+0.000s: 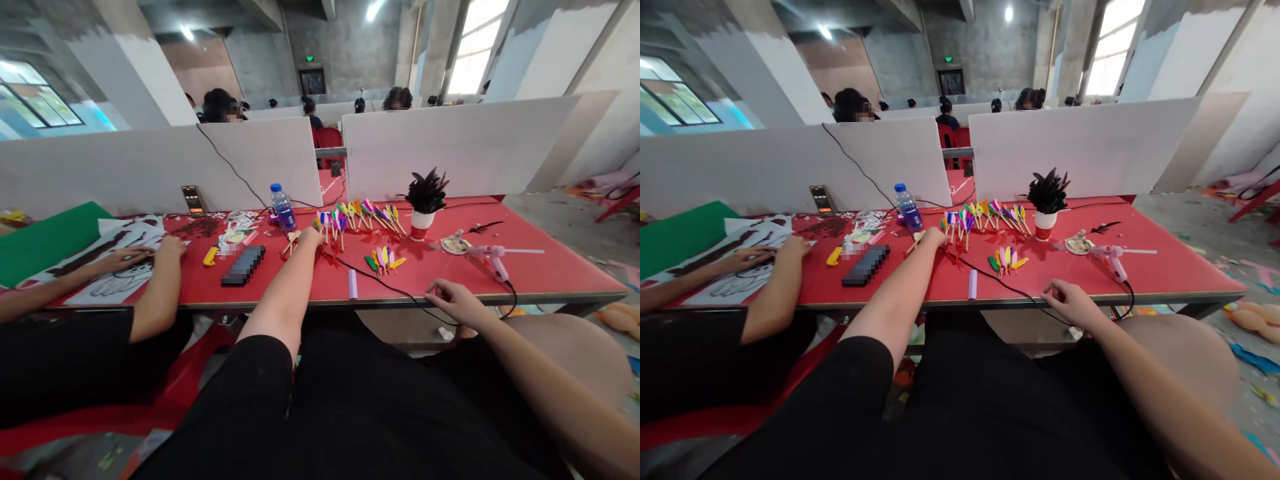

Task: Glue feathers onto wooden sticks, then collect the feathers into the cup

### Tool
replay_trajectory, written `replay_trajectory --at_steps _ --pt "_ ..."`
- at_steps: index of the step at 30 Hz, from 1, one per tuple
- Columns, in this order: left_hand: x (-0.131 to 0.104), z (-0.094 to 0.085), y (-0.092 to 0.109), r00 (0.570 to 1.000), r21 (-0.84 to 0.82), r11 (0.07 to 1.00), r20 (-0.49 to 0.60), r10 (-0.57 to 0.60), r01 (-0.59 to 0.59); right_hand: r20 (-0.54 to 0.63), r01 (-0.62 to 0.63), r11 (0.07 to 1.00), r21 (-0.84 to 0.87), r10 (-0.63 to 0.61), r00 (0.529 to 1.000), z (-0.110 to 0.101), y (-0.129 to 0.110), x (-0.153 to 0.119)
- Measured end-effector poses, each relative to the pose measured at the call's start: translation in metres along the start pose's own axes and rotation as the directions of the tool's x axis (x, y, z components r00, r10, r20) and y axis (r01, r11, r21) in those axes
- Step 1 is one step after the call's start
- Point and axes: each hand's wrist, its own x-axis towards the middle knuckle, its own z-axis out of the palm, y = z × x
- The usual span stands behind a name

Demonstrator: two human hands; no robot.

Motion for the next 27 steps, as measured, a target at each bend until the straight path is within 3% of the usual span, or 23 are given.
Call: replay_trajectory --at_steps 4,8,10,12,14,16,19,22,24,27 --pt "-0.036 -0.023 -0.007 0.998 -0.127 0.992 -0.057 0.005 -0.012 0.026 0.042 0.998 0.054 -0.044 0.999 0.007 0.001 -0.006" --pt "-0.116 -0.012 -0.009 0.986 -0.290 0.943 -0.082 0.149 -0.166 0.092 0.101 0.975 0.200 -0.121 0.988 0.015 -0.016 0.001" --pt "-0.168 0.003 -0.008 0.961 -0.481 0.841 -0.009 0.278 -0.248 0.106 0.089 0.937 0.337 -0.131 0.986 0.017 -0.035 0.008" --pt "-0.220 0.015 -0.004 0.911 -0.638 0.735 0.124 0.393 -0.231 0.110 0.073 0.857 0.510 -0.149 0.983 0.017 -0.059 0.017" --pt "-0.263 0.020 0.002 0.850 -0.697 0.696 0.251 0.463 -0.173 0.104 0.078 0.748 0.659 -0.193 0.976 0.020 -0.083 0.025" --pt "-0.292 0.020 0.008 0.806 -0.704 0.694 0.320 0.499 -0.150 0.104 0.078 0.653 0.753 -0.235 0.966 0.023 -0.102 0.028" --pt "-0.311 0.016 0.017 0.754 -0.669 0.718 0.367 0.545 -0.194 0.146 0.042 0.615 0.787 -0.251 0.957 0.029 -0.118 0.022" --pt "-0.316 0.022 0.023 0.706 -0.702 0.689 0.394 0.589 -0.183 0.203 0.004 0.657 0.754 -0.239 0.950 0.029 -0.123 0.011" --pt "-0.317 0.032 0.024 0.704 -0.771 0.626 0.382 0.599 -0.115 0.190 0.047 0.700 0.712 -0.256 0.948 0.026 -0.122 0.007" --pt "-0.321 0.045 0.024 0.739 -0.828 0.556 0.335 0.585 -0.065 0.115 0.149 0.770 0.620 -0.277 0.954 0.016 -0.120 0.006"
